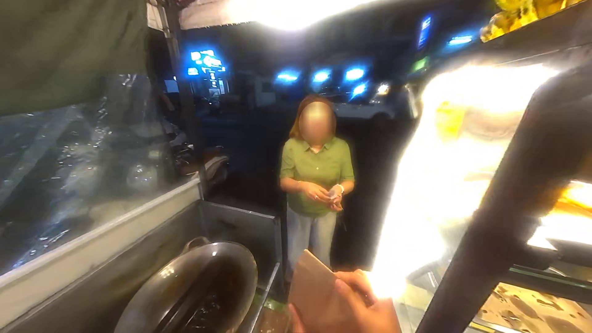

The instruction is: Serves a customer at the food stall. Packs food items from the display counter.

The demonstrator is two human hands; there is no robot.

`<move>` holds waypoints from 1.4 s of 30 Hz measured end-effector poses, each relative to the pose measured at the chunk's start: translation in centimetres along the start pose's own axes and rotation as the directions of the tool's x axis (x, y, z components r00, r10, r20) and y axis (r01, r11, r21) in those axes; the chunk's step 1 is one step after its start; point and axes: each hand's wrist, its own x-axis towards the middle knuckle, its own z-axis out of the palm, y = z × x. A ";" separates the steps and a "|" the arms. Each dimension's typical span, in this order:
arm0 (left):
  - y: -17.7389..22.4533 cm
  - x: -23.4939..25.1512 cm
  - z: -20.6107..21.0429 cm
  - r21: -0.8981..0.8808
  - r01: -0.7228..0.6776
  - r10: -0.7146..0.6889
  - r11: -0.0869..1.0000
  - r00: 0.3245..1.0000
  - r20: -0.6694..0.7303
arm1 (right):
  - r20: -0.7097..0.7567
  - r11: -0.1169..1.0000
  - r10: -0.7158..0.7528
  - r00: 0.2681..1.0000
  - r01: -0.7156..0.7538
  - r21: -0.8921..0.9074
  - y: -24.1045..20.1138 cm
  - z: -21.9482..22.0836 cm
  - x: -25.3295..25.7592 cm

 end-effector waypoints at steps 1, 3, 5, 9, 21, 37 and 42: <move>0.1 0.6 -0.4 0.003 -0.014 0.014 1.000 1.000 0.016 | -0.004 1.000 0.024 1.000 -0.024 0.002 0.5 0.0 0.0; 0.1 1.3 -0.4 0.023 -0.008 0.008 1.000 1.000 0.028 | -0.018 0.997 0.083 0.996 -0.083 0.001 1.5 0.0 0.1; -0.1 2.2 -0.4 0.017 0.008 -0.008 1.000 1.000 0.021 | -0.034 0.993 0.114 0.993 -0.114 -0.013 2.8 0.2 0.5; -0.7 4.1 -0.1 -0.026 0.082 -0.081 0.996 0.997 0.018 | -0.069 0.987 0.159 0.985 -0.159 0.002 4.7 0.9 1.7; -0.6 12.9 -2.4 0.020 0.185 -0.184 0.983 0.982 -0.029 | -0.012 0.847 0.517 0.856 -0.514 -0.137 8.6 2.6 8.0; -0.7 17.2 1.0 0.025 0.280 -0.281 0.960 0.956 0.082 | -0.371 0.938 0.330 0.868 -0.345 0.027 11.0 3.5 8.1; -0.8 17.7 1.9 0.095 0.222 -0.232 0.970 0.966 0.115 | -0.410 0.935 0.348 0.843 -0.344 0.087 10.5 3.0 7.5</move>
